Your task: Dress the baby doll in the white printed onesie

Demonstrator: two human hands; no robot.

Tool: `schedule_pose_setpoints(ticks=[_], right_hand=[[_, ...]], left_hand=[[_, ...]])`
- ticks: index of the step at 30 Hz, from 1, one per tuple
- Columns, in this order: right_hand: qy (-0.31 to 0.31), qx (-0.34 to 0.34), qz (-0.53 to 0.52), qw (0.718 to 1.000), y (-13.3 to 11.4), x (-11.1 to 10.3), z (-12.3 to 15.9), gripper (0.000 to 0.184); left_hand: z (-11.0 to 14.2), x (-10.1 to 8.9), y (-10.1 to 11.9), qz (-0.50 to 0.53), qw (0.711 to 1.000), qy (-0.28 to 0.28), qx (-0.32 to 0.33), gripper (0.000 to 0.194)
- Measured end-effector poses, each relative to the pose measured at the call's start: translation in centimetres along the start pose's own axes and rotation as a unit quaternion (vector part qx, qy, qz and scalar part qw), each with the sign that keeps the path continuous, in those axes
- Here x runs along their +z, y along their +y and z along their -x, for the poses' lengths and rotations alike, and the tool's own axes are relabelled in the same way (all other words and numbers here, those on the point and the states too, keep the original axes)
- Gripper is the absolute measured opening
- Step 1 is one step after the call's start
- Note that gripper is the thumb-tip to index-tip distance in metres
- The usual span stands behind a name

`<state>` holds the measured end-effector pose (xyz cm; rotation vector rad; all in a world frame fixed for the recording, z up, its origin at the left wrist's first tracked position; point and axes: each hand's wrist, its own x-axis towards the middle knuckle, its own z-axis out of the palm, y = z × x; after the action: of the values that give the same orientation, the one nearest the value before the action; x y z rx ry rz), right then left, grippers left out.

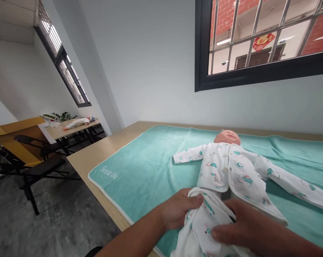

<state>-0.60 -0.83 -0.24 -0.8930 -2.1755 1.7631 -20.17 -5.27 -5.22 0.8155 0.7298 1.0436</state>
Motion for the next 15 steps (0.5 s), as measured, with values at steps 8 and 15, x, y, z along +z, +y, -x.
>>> schedule_pose_setpoints(ticks=[8, 15], right_hand=[[0.074, 0.048, -0.230, 0.969, -0.7, -0.4, 0.3, 0.048], [-0.070, -0.007, -0.103, 0.992, -0.8, -0.2, 0.4, 0.033]], left_hand=[[0.4, 0.0, 1.9, -0.159, 0.976, -0.120, -0.093, 0.055], [0.3, 0.4, 0.7, 0.012, 0.999, -0.040, 0.033, 0.048]])
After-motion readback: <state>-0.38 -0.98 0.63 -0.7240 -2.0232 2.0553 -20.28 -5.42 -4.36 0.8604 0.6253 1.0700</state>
